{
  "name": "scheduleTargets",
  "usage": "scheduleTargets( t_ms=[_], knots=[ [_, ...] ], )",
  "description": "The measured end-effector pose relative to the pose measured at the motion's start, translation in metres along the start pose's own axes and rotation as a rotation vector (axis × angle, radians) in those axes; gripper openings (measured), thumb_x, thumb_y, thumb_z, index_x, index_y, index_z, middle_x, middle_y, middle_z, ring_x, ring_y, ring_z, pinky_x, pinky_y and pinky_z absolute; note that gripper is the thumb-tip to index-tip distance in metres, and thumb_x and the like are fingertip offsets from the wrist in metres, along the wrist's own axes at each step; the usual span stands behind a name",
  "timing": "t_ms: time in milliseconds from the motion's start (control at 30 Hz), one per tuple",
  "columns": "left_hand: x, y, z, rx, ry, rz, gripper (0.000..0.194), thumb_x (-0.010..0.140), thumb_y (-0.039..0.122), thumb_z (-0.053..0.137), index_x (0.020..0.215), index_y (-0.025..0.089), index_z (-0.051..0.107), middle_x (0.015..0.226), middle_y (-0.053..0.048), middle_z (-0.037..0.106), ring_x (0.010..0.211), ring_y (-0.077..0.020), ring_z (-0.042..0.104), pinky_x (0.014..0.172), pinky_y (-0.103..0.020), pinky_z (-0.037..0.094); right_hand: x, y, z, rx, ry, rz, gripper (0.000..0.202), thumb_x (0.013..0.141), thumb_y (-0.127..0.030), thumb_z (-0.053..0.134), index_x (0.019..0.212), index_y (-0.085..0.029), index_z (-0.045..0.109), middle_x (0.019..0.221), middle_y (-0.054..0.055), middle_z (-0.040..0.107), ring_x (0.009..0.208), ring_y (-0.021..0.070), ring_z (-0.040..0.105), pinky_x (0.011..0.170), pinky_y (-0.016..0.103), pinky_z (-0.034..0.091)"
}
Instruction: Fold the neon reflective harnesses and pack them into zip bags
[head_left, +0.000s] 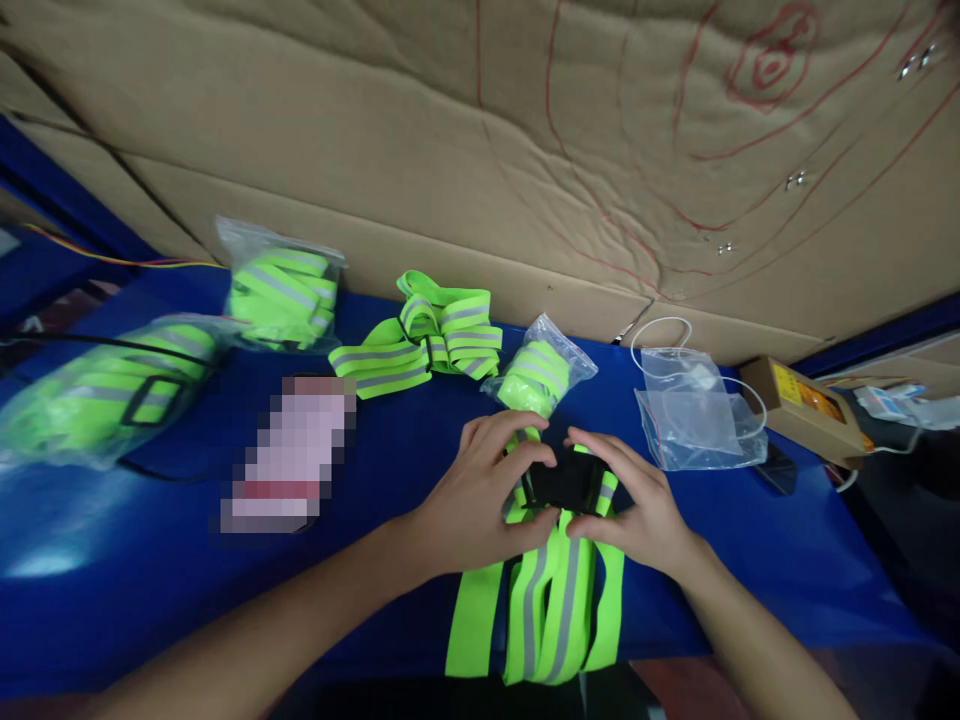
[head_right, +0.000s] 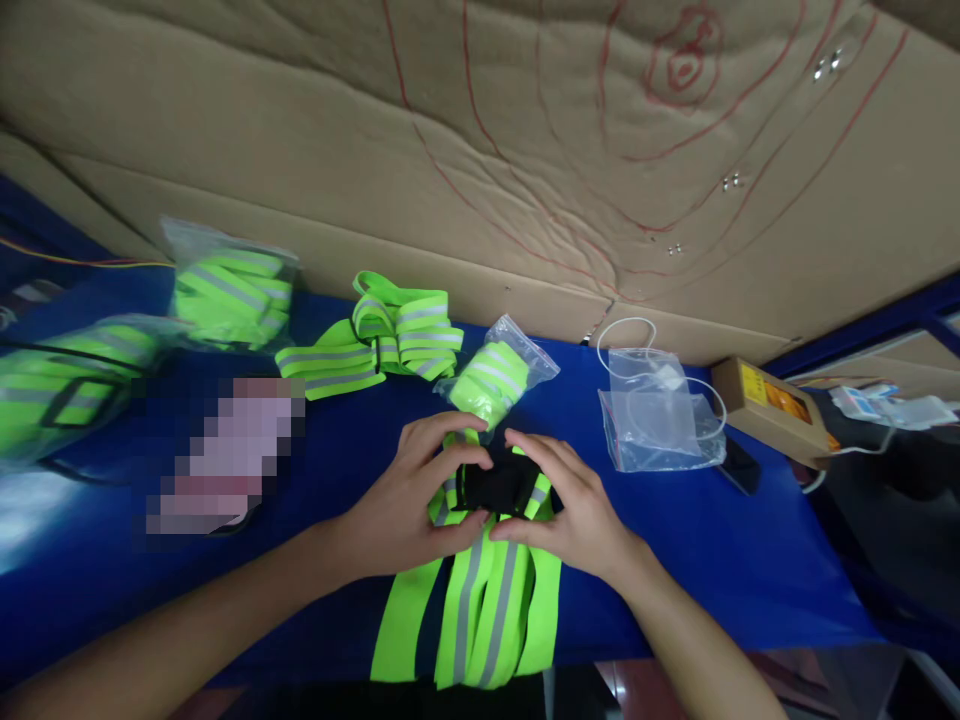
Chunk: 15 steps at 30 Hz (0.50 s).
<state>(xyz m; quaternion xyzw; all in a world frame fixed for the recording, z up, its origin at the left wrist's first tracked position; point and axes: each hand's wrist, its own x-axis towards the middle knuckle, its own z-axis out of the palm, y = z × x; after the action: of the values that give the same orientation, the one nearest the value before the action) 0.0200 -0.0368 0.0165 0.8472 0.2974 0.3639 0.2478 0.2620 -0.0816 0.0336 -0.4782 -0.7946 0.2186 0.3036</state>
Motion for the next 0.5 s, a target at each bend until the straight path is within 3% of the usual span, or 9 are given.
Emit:
scheduleTargets(
  t_ms=[167,333,433,500],
  knots=[
    [-0.001,0.002,0.003,-0.069,-0.051,-0.060,0.036,0.072,0.027,0.075,0.103,0.024,0.057,0.132,-0.011,0.060,0.125,-0.0325,0.057,0.103,-0.047,0.037,0.002,0.001,0.006,0.011,-0.021,-0.052,0.085,0.080,-0.060,0.080,0.153,-0.030,0.051,0.138,0.013,0.067,0.126,0.0318,0.066,0.105,0.043,0.056],
    [0.003,0.001,-0.004,-0.078,-0.107,-0.077,0.027,0.080,0.029,0.074,0.102,0.022,0.060,0.130,-0.009,0.063,0.122,-0.0292,0.058,0.107,-0.047,0.033,0.006,0.005,-0.006,0.007,-0.051,-0.074,0.071,0.081,-0.056,0.082,0.144,-0.028,0.062,0.134,0.013,0.069,0.121,0.0292,0.069,0.103,0.040,0.056],
    [0.007,0.000,-0.010,-0.131,-0.141,-0.140,0.021,0.085,0.030,0.071,0.101,0.022,0.061,0.128,-0.009,0.065,0.123,-0.0289,0.058,0.109,-0.048,0.033,0.008,0.011,-0.016,0.103,-0.055,0.036,0.058,0.084,-0.057,0.078,0.134,-0.028,0.070,0.128,0.010,0.073,0.116,0.0287,0.071,0.102,0.040,0.056],
    [0.010,0.002,-0.015,-0.230,-0.120,-0.201,0.016,0.091,0.032,0.065,0.104,0.022,0.063,0.124,-0.008,0.066,0.123,-0.0275,0.059,0.108,-0.045,0.036,0.009,0.014,-0.020,0.198,0.028,0.171,0.050,0.089,-0.064,0.069,0.122,-0.028,0.076,0.119,0.009,0.077,0.109,0.0288,0.074,0.098,0.042,0.058]
  ],
)
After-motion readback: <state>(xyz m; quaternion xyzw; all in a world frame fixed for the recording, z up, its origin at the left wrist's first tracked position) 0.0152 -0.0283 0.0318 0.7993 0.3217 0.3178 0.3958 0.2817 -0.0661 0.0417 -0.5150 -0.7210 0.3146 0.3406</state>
